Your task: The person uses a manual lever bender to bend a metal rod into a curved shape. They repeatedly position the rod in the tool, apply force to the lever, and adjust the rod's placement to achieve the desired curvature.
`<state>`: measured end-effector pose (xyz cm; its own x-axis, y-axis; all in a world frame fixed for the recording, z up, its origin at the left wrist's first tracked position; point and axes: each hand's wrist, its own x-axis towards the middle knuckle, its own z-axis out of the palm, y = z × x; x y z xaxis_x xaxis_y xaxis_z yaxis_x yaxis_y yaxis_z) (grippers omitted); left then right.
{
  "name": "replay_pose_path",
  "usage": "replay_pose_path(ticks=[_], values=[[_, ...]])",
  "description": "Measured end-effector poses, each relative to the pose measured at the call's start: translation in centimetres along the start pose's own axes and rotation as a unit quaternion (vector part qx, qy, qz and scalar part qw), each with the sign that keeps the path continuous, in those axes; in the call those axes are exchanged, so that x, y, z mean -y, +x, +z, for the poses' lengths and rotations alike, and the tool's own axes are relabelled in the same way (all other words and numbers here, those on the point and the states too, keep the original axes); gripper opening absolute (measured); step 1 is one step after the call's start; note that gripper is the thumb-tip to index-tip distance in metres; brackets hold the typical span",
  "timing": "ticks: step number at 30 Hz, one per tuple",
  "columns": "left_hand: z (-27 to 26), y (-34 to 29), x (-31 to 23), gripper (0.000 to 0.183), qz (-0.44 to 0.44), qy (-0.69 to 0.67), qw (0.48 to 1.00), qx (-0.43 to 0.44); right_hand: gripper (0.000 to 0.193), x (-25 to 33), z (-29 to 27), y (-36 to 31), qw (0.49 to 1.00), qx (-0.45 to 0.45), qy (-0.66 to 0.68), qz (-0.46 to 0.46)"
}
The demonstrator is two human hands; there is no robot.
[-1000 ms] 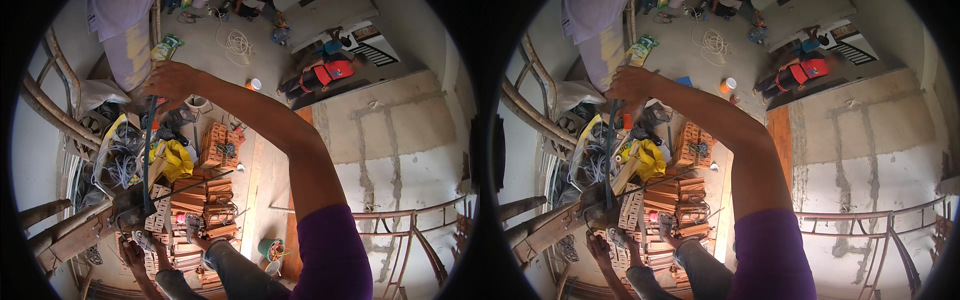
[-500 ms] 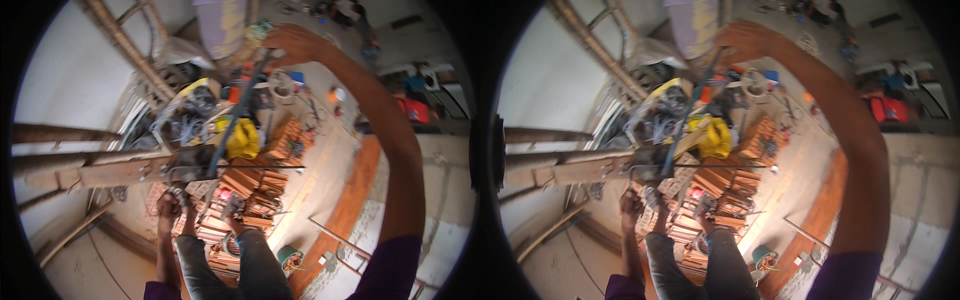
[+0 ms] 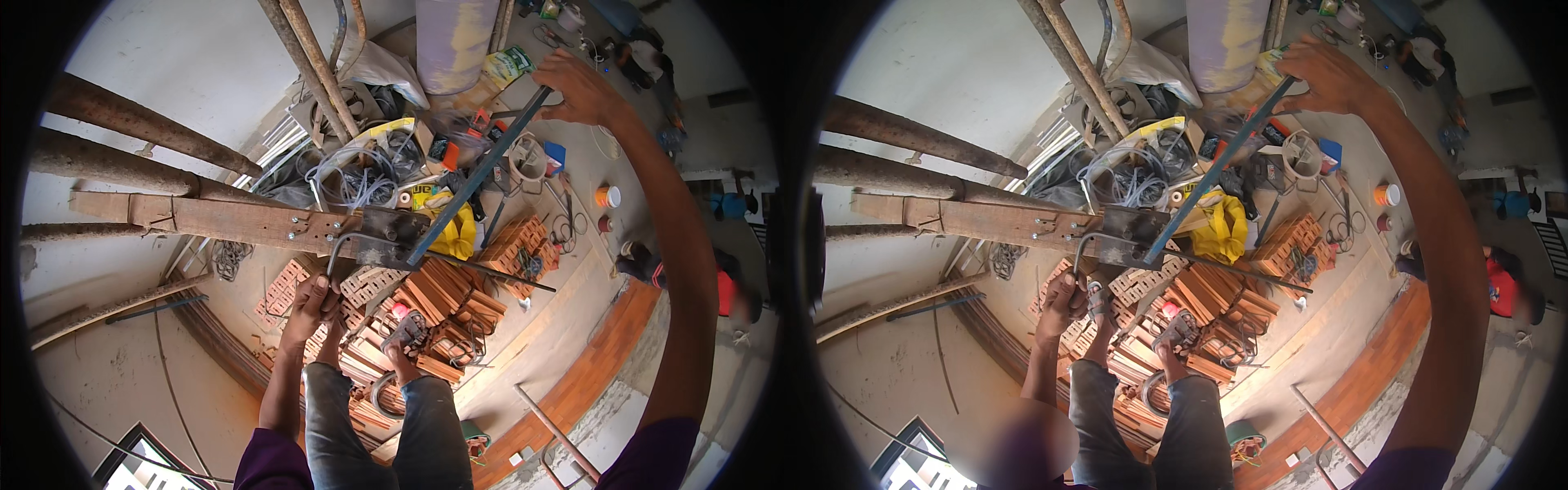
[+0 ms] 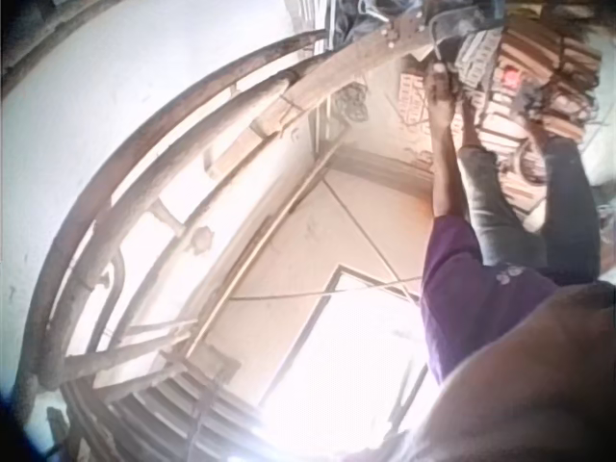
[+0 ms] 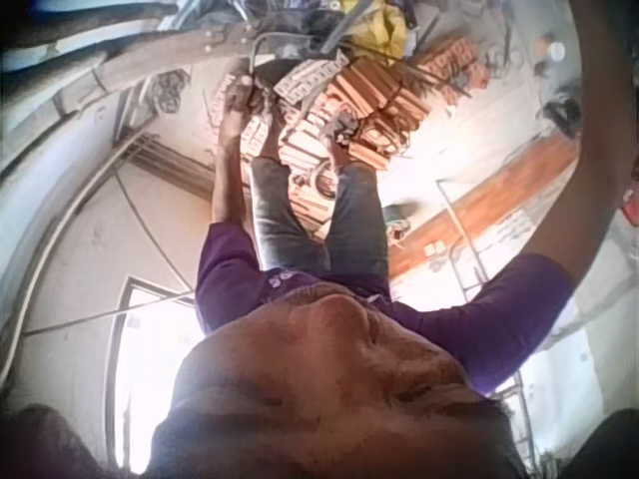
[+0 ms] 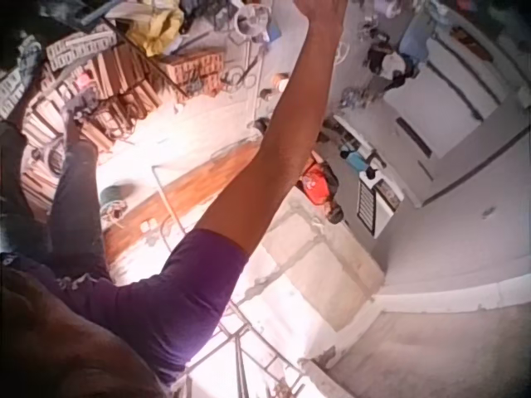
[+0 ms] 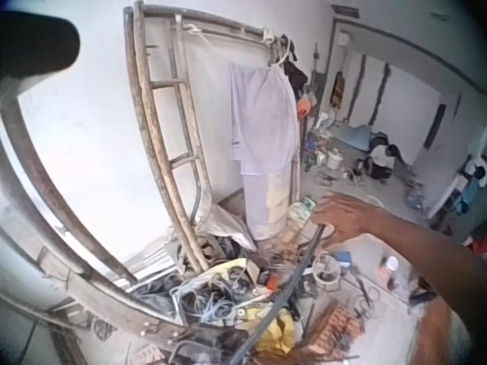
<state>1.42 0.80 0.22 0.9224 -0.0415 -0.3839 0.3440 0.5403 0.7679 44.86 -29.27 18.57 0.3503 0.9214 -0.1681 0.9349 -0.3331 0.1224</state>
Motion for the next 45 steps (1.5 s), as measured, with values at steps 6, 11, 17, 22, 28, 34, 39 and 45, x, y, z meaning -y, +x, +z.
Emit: replay_pose_path(ticks=[6,11,17,22,28,34,39,45], values=[[-0.4,-0.1,0.2,0.032,0.012,-0.016,1.000,0.011,0.053,0.0,1.5,-0.2,0.996,-0.082,-0.013,-0.039],[-0.7,-0.2,0.3,0.031,0.017,-0.018,1.000,0.006,0.052,1.2,2.7,-2.0,0.993,-0.111,-0.027,-0.009],[-0.7,-0.1,0.6,0.031,0.046,0.035,0.998,-0.012,0.048,1.8,4.2,-4.3,0.991,-0.129,-0.017,0.012],[-0.3,0.0,0.8,0.034,0.075,0.085,0.993,-0.031,0.041,4.2,10.3,-11.5,0.977,-0.204,0.029,0.053],[-0.4,0.0,-0.9,0.031,0.013,0.093,0.995,-0.025,0.044,8.0,10.0,-14.0,0.975,-0.143,0.067,0.156],[-0.6,0.1,-2.0,0.034,-0.030,0.055,0.998,-0.001,0.047,6.5,9.5,-12.4,0.970,-0.171,0.110,0.135],[0.7,-0.5,-1.6,0.033,-0.053,-0.005,0.999,-0.002,0.057,3.8,7.7,-9.8,0.984,-0.138,0.059,0.096],[1.0,-0.9,-1.0,0.031,-0.028,-0.043,0.999,0.001,0.053,2.7,4.3,-5.6,0.989,-0.134,0.042,0.040]])
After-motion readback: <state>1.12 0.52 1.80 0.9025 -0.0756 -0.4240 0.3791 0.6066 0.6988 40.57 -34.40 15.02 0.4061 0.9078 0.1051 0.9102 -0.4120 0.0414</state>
